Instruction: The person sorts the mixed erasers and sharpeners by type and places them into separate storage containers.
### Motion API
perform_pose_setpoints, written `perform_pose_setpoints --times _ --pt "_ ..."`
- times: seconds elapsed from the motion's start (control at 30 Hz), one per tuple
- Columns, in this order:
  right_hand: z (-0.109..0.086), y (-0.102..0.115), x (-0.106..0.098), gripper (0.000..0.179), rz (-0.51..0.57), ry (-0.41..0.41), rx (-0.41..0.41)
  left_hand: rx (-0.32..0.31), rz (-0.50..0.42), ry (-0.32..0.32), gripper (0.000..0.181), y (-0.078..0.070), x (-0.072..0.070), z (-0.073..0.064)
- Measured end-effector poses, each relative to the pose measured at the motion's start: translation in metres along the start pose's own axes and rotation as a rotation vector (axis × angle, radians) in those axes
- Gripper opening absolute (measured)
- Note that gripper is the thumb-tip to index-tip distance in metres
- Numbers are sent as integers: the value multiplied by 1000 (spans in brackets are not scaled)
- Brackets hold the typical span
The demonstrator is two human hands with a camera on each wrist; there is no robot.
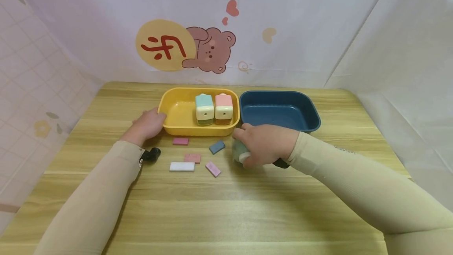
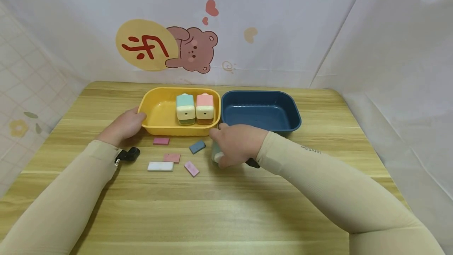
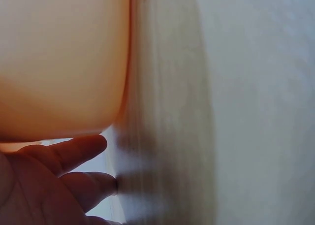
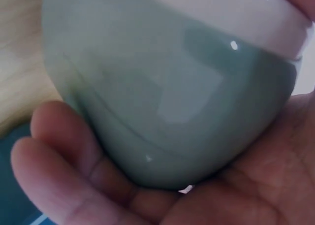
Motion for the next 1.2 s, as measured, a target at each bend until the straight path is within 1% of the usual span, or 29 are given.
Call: perform_pose_setpoints --times 0.23,0.53,0.87,1.0,1.2 --pt "2 0 -3 69 17 -31 -17 0 3 -1 67 0 0 1" --pt "5 1 -6 67 15 -52 -15 -2 8 -7 66 -1 0 0" --pt "9 4 -7 68 21 -115 -60 -11 11 -12 67 0 -1 0" --pt "11 6 -8 67 25 -120 -72 -7 10 -14 67 -1 -1 0" --pt "11 8 -8 64 39 -103 -80 -2 10 -19 66 -1 0 2"
Point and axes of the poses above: each hand's wrist, its own z-axis towards the middle knuckle, its own x-axis out of the palm, y = z × x, the point moved 1 cm from there along z, towards the middle knuckle, and after that the axes turned 4 degrees about -x, right-handed, at the moved point
